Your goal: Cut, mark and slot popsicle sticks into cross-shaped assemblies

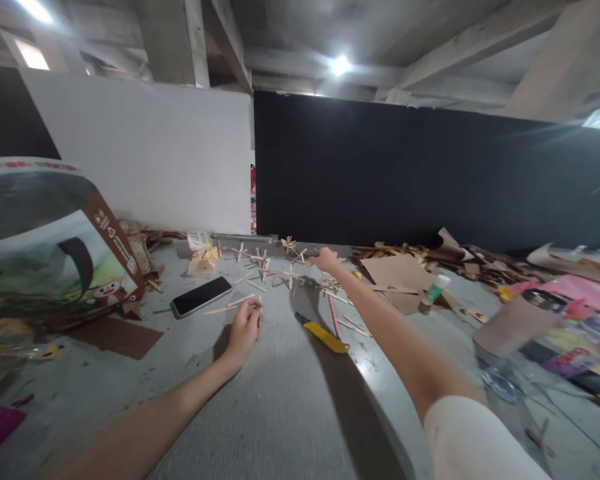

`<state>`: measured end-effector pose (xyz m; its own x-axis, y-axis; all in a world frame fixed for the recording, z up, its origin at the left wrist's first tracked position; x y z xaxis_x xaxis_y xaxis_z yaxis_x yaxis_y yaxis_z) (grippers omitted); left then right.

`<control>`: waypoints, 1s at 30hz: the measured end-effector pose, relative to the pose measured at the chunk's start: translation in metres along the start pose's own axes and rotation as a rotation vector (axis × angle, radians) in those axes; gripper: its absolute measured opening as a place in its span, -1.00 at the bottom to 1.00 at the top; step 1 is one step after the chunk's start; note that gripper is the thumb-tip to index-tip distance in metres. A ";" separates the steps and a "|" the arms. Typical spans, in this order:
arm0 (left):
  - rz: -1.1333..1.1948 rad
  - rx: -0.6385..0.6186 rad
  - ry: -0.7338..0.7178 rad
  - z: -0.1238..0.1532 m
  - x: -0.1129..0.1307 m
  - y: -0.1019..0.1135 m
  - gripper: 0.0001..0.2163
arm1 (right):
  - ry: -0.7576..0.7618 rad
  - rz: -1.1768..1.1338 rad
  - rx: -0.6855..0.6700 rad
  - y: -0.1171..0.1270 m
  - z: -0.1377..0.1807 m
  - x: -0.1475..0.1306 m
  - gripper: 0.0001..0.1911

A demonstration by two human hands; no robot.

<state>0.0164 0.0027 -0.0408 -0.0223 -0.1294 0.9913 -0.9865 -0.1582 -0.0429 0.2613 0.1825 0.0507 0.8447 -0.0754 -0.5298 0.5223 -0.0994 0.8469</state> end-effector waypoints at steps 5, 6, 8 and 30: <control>0.006 -0.002 -0.002 0.000 0.000 -0.002 -0.91 | 0.038 -0.220 0.030 0.007 -0.008 -0.002 -0.60; 0.007 -0.003 -0.003 0.000 0.000 -0.002 -0.90 | 0.045 -0.240 0.047 0.008 -0.008 -0.002 -0.60; 0.006 -0.004 -0.005 0.000 0.001 -0.002 -0.91 | 0.056 -0.253 0.086 0.009 -0.007 -0.003 -0.60; -0.006 -0.002 -0.020 0.009 0.013 -0.003 -0.89 | 0.581 -0.220 0.574 0.057 0.145 -0.060 -0.61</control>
<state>0.0205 -0.0078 -0.0287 -0.0127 -0.1484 0.9889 -0.9869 -0.1575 -0.0363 0.2234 0.0373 0.1244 0.7386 0.5112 -0.4396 0.6741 -0.5523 0.4904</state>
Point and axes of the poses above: each hand's wrist, its own z-axis away from the middle knuckle, its own y-axis out of the back of the hand, x = y × z, the point moved 2 cm from there along -z, towards the middle knuckle, and after that the axes turned 1 degree about y, right-handed, at the moved point
